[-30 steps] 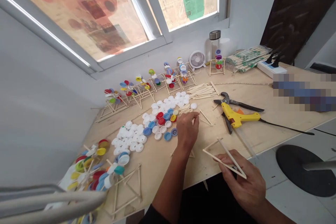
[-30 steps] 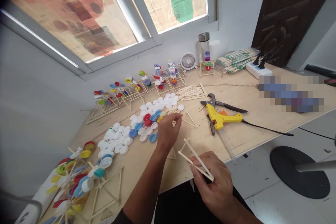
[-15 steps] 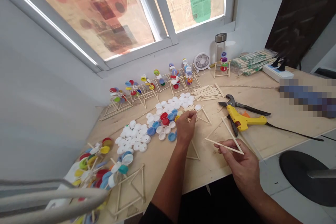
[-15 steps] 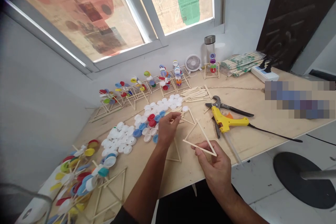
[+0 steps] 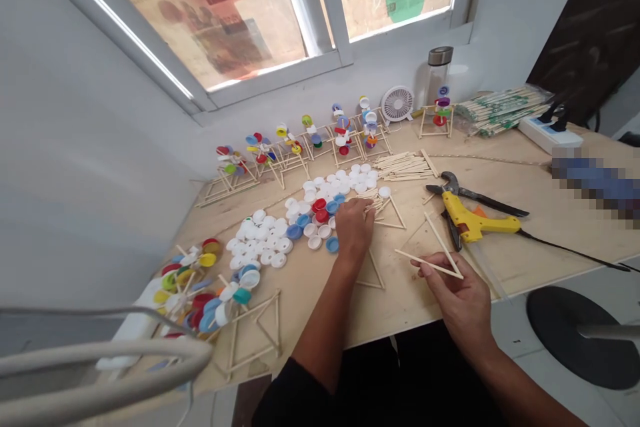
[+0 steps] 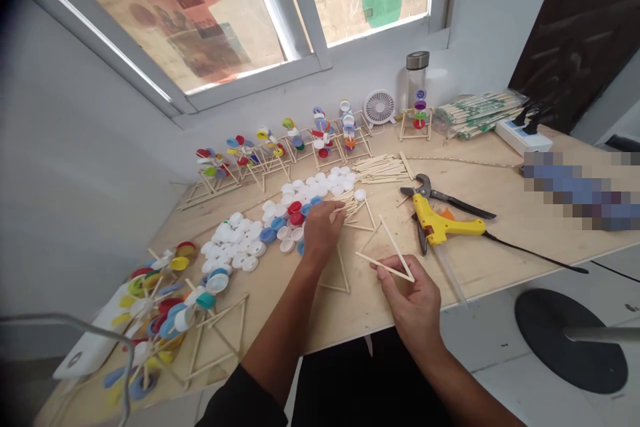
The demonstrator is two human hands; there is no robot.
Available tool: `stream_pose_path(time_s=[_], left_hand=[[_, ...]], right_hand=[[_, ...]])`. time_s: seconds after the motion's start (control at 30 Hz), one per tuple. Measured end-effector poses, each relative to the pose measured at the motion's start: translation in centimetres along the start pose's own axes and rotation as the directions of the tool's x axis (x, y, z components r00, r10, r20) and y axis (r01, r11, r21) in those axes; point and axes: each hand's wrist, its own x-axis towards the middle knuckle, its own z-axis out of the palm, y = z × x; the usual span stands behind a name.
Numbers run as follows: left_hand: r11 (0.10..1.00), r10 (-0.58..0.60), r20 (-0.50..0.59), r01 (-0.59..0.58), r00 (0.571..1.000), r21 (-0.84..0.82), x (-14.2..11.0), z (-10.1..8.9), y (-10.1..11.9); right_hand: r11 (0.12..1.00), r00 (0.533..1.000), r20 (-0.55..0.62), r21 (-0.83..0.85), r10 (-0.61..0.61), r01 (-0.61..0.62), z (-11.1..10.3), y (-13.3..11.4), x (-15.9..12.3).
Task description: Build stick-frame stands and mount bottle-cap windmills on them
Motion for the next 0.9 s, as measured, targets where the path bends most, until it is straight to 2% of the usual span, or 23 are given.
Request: stream_pose_path(time_s=[0.1, 0.23, 0.37, 0.53, 0.73, 0.9], left_hand=[[1.0, -0.007, -0.038, 0.006, 0.999, -0.008, -2.5, -1.9, -0.1], [1.0, 0.008, -0.12, -0.005, 0.993, 0.023, -7.8, -4.1, -0.4], [0.99, 0.069, 0.017, -0.071, 0.997, 0.118, -11.4, -4.7, -0.5], [0.984, 0.109, 0.113, -0.123, 0.988, 0.13, -12.6, -5.1, -0.6], [0.982, 0.118, 0.105, -0.131, 0.987, 0.135, -14.3, -6.6, -1.4], [0.989, 0.074, 0.091, -0.084, 0.993, 0.119, -15.6, -7.7, -2.1]], right_hand=[[1.0, 1.0, 0.02, -0.023, 0.0, 0.0, 0.0, 0.1, 0.1], [0.998, 0.998, 0.037, -0.048, -0.041, 0.043, 0.3, 0.2, 0.2], [0.996, 0.997, 0.032, -0.059, -0.064, 0.066, 0.6, 0.5, 0.2], [0.994, 0.996, 0.061, -0.092, -0.058, 0.063, 0.5, 0.8, 0.0], [0.99, 0.983, 0.14, -0.067, -0.117, 0.128, 0.9, 0.8, -0.1], [0.981, 0.973, 0.186, -0.113, -0.134, 0.156, 1.5, 0.9, 0.0]])
